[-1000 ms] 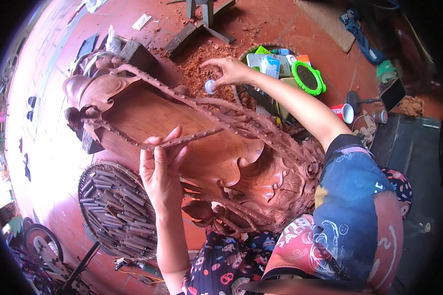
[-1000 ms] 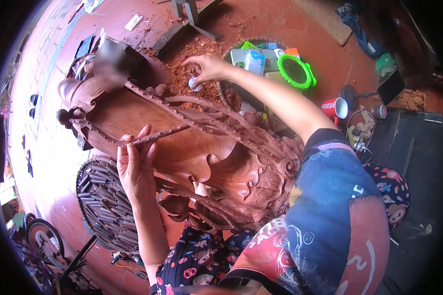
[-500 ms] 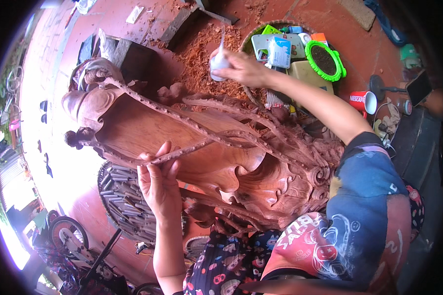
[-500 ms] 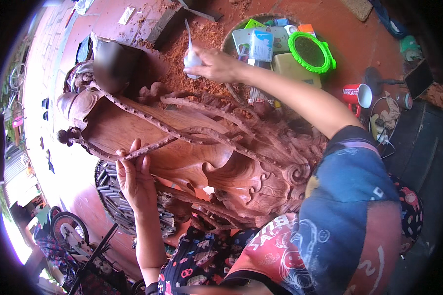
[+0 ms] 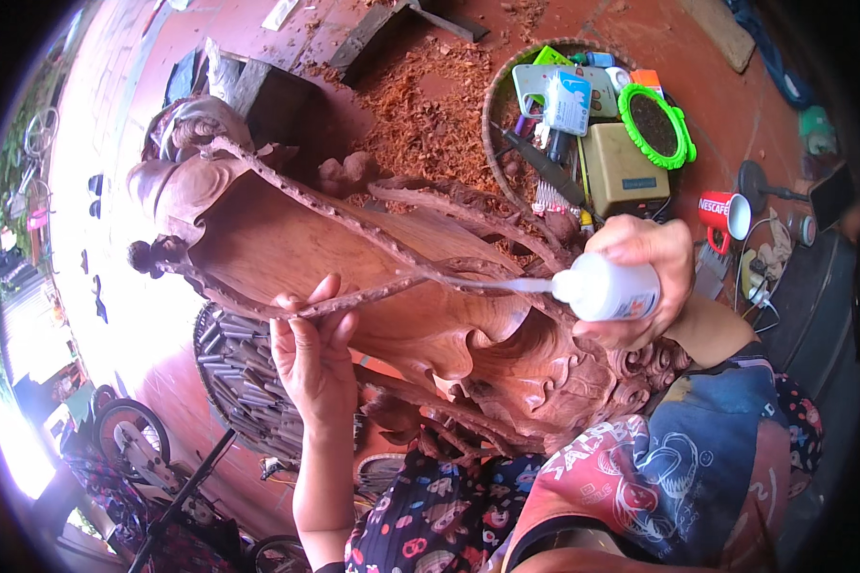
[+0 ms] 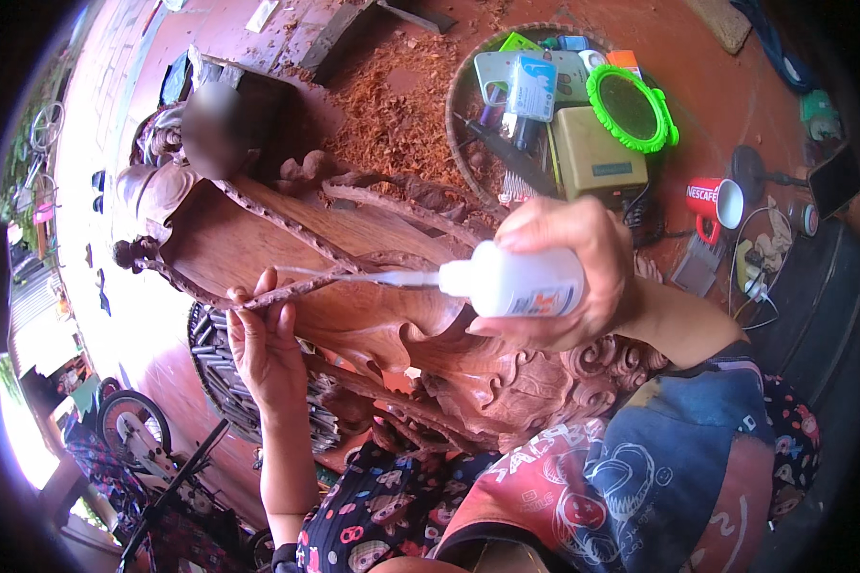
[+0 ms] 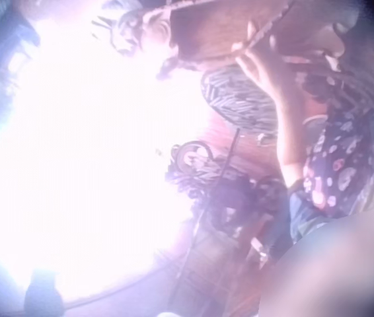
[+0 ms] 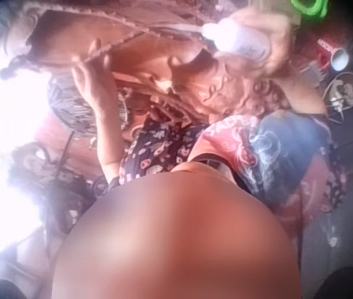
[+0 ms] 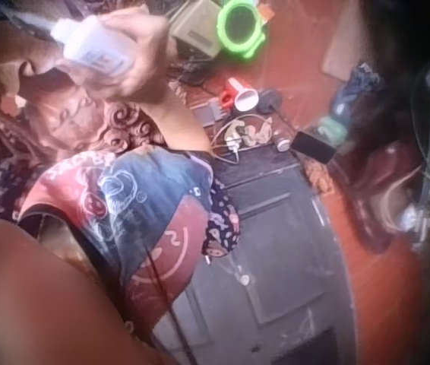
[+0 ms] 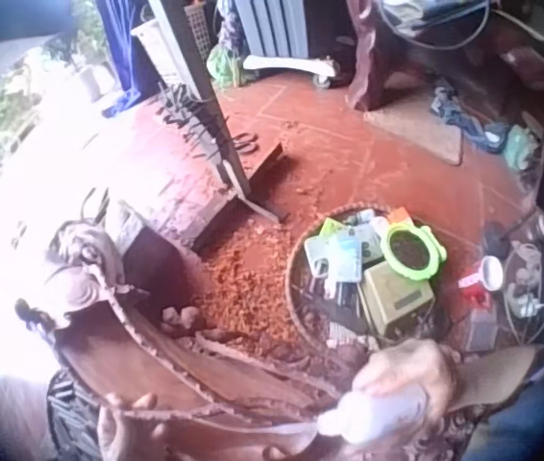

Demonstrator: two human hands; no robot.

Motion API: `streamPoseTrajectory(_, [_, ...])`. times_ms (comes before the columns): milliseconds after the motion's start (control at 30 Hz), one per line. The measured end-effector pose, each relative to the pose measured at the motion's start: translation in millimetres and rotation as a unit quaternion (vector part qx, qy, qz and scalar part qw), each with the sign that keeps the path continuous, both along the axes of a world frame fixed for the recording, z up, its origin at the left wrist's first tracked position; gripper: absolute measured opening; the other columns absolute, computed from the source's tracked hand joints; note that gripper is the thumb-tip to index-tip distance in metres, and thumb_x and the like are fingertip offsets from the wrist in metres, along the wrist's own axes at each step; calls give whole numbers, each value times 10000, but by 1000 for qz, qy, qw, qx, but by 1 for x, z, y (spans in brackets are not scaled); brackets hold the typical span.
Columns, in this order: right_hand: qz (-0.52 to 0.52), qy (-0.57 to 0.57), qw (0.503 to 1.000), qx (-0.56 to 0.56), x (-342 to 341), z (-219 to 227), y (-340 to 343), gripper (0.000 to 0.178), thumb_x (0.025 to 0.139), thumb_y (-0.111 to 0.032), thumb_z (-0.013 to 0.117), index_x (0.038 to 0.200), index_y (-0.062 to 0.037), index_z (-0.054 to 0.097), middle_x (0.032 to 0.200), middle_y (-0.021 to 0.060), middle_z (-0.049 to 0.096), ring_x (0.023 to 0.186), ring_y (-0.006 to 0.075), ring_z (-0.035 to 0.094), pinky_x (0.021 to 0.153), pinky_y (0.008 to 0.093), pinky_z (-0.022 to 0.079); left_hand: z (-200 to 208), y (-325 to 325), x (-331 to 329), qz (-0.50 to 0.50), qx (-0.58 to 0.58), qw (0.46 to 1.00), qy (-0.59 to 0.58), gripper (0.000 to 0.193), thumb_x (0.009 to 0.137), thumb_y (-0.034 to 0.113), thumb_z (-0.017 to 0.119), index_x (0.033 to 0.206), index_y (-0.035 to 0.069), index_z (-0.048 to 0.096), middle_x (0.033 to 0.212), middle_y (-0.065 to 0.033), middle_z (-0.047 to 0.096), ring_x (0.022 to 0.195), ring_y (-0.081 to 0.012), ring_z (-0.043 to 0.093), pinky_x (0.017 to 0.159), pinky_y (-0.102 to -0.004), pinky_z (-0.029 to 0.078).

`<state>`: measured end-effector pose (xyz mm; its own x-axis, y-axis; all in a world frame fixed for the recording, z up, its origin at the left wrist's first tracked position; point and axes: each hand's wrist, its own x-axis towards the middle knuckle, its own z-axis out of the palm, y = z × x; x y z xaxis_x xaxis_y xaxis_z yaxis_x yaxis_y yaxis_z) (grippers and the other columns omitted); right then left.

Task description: The person carves a large piece of reddish-brown wood using a chisel and a mallet. They repeatedly strike the chisel to shape the wood, occasionally pausing to inspect the work. Later, they apply glue from a bottle to a section of the wood and press a carved piece into place.

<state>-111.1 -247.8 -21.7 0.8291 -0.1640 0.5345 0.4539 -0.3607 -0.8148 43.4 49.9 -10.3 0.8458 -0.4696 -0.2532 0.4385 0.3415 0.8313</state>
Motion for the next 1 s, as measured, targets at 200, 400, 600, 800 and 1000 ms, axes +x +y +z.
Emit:
streamPoseTrajectory(200, [-3, -25, 1000, 1, 5, 2, 1, 657, 670, -168, 913, 1137, -20, 476, 824, 120, 635, 672, 212, 669, 523, 291, 520, 2, -2, 0, 9, 5, 1000, 3, 227, 1034, 130, 457, 1247, 56, 435, 1287, -276, 563, 1079, -296, 665, 875, -336, 601])
streamPoseTrajectory(400, [-13, -66, 989, -134, 1, 6, 1, 678, 643, -344, 927, 1130, -53, 556, 767, 22, 583, 525, 132, 559, 412, 254, 398, 2, -2, -1, 9, 4, 1000, 3, 219, 1037, 129, 448, 1242, 54, 435, 1285, -273, 567, 1082, -297, 664, 869, -325, 603])
streamPoseTrajectory(600, [7, -60, 991, -116, 0, 11, 5, 708, 645, -365, 917, 1180, -58, 570, 772, 6, 587, 535, 123, 568, 418, 246, 406, 5, -3, -2, 12, 8, 1000, 10, 212, 1040, 138, 439, 1234, 53, 437, 1287, -289, 558, 1072, -298, 668, 871, -329, 602])
streamPoseTrajectory(800, [39, -31, 994, -100, -3, 9, 4, 831, 613, -492, 903, 1188, -44, 505, 776, 37, 585, 565, 167, 595, 454, 282, 443, 5, -3, -1, 7, -7, 1000, 12, 209, 1043, 147, 434, 1226, 48, 440, 1279, -309, 553, 1069, -302, 669, 874, -339, 602])
streamPoseTrajectory(1000, [29, -46, 989, -136, -1, 8, 5, 839, 617, -491, 903, 1199, -43, 497, 758, 36, 581, 534, 164, 564, 441, 283, 415, 4, -4, -2, 15, 4, 1000, 6, 213, 1045, 147, 426, 1233, 46, 440, 1264, -300, 565, 1077, -305, 665, 878, -346, 600])
